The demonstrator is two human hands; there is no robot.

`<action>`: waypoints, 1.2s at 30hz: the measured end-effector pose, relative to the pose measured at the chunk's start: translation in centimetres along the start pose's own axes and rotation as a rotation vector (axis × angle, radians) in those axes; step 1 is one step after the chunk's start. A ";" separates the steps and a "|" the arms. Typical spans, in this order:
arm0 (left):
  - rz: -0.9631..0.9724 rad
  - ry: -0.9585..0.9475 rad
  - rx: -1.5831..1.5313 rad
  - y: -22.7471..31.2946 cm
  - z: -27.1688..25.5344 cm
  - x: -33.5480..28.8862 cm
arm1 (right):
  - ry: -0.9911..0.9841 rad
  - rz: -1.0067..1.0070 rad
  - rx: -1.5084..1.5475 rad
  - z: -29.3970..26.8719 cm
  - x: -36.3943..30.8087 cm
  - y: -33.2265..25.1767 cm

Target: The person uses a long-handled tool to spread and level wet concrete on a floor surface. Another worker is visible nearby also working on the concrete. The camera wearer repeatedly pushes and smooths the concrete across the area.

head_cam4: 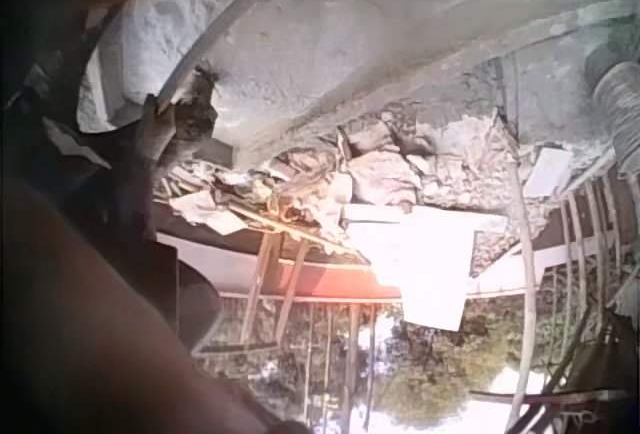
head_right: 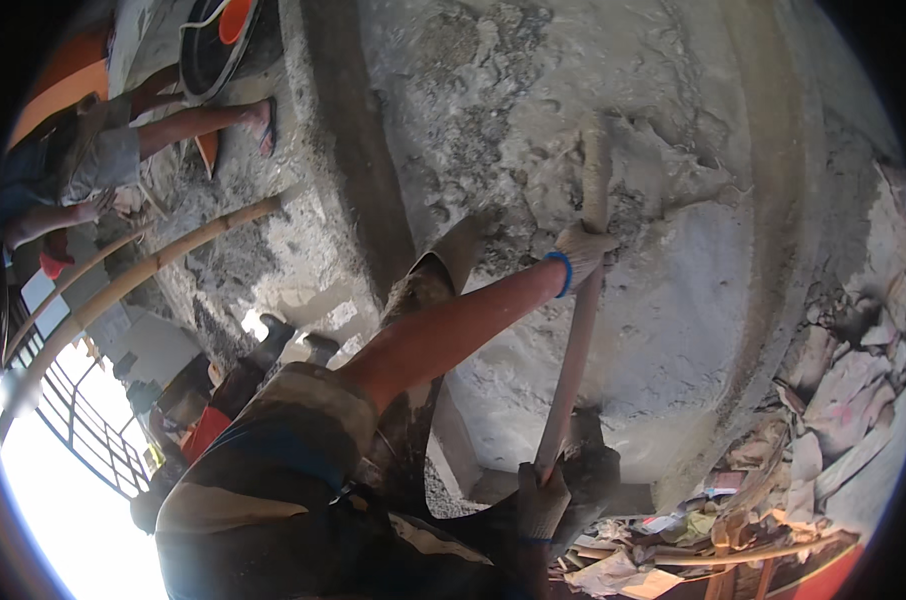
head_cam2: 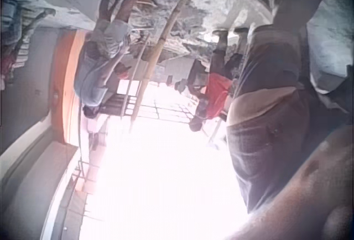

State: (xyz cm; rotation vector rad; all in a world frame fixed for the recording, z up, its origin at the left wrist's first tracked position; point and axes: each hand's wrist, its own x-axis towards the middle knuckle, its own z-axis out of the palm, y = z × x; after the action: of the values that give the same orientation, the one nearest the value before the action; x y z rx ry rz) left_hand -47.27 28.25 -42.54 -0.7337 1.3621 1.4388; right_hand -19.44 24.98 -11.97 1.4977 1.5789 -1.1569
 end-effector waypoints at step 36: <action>0.250 0.268 0.307 0.7 -2.9 -6.6 | -0.357 -0.210 0.322 1.7 10.5 -2.1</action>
State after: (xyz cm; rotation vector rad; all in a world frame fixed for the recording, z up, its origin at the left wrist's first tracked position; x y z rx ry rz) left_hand -46.28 23.93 -36.83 -0.5834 1.8882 1.3089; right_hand -22.98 27.70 -21.86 1.2419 1.3714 -1.7594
